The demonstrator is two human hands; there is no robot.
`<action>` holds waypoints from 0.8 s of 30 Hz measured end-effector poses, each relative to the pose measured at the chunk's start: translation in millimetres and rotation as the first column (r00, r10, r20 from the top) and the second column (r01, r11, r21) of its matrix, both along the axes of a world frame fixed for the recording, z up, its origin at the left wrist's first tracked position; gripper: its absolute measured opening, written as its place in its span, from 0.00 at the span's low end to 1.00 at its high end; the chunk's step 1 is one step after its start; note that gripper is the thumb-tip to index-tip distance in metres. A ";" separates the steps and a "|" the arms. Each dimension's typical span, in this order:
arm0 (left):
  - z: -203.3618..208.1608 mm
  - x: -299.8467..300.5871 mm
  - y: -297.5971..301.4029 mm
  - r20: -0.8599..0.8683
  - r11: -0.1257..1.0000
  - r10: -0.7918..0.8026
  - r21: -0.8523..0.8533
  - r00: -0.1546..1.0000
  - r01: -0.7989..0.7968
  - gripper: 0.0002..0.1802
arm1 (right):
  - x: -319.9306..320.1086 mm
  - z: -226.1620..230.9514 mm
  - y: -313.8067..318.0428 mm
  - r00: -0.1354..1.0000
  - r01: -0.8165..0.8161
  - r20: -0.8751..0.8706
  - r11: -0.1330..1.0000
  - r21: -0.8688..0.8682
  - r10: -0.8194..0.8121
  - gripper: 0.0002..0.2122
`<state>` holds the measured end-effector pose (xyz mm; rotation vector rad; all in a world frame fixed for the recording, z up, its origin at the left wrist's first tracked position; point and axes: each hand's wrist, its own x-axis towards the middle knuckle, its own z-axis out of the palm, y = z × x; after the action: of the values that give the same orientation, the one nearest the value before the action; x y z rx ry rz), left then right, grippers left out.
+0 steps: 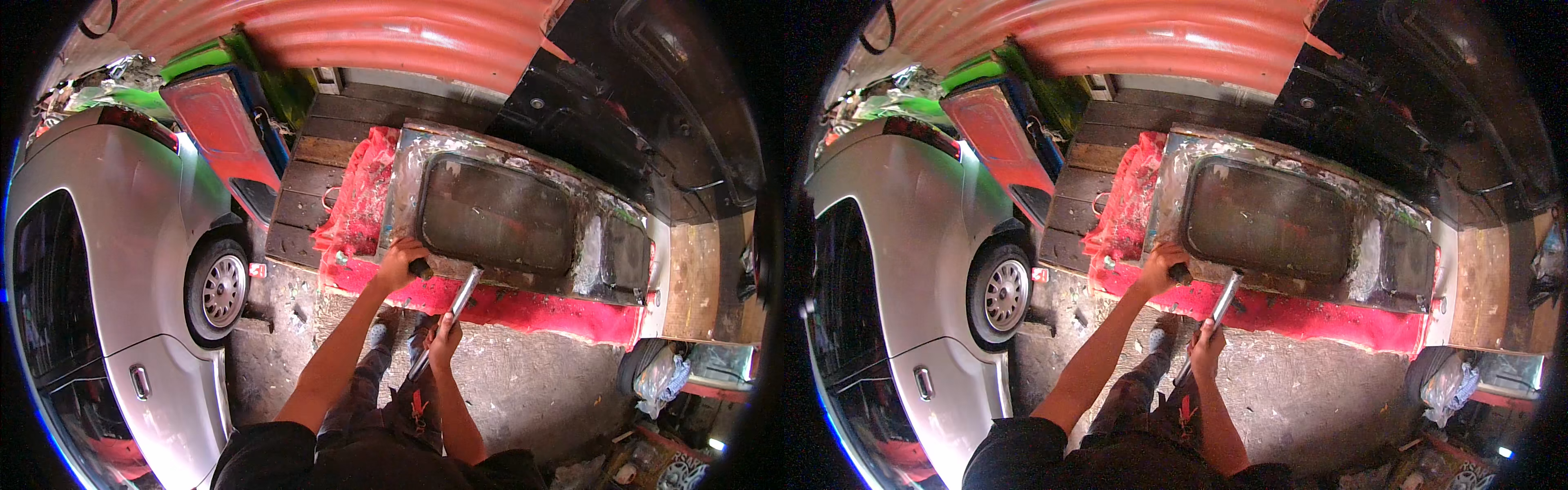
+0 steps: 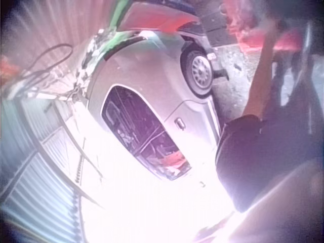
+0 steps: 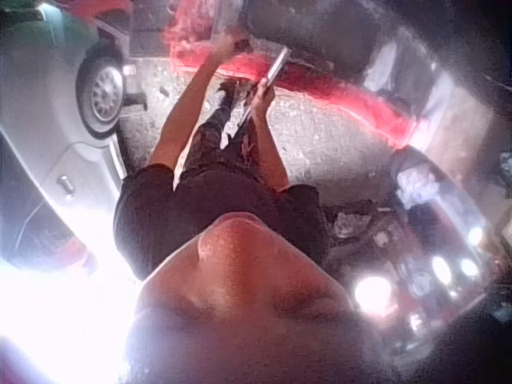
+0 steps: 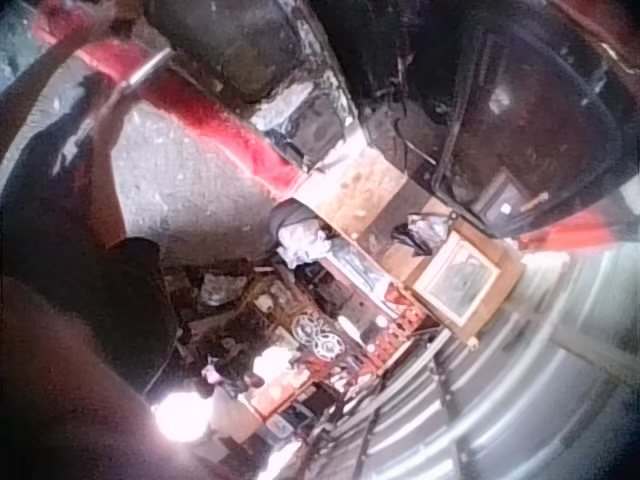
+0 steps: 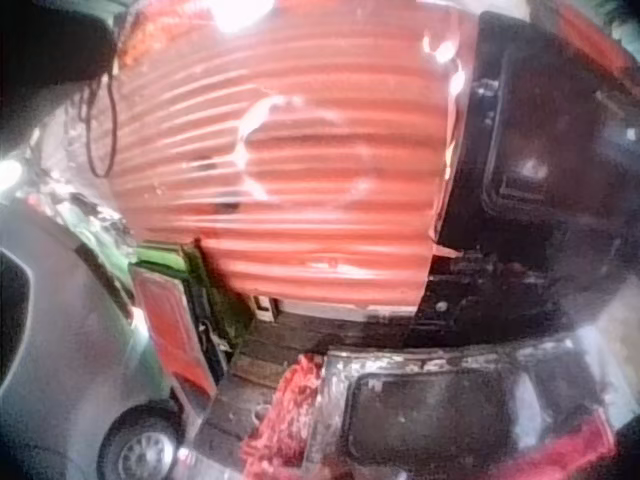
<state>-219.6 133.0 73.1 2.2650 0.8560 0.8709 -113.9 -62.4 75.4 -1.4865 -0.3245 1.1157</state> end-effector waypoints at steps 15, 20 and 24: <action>-1.2 1.7 16.6 0.027 0.997 0.062 -0.049 0.998 -0.061 0.17 | -7.0 -11.7 -0.1 0.965 -0.070 0.261 0.962 0.263 -0.001 0.16; 0.7 -4.0 20.9 0.008 0.999 0.022 -0.046 1.000 -0.022 0.17 | -1.2 -79.6 6.3 0.790 -0.164 0.595 0.986 -0.030 0.149 0.15; -14.0 -14.9 21.8 0.009 0.996 0.018 -0.087 1.000 -0.017 0.18 | 5.8 -44.1 -11.1 0.864 -0.180 0.442 0.968 -0.176 0.241 0.18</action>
<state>-234.5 154.8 59.1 2.1798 0.8932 0.8350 -108.0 -73.5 31.3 -1.8649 -0.7747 0.9522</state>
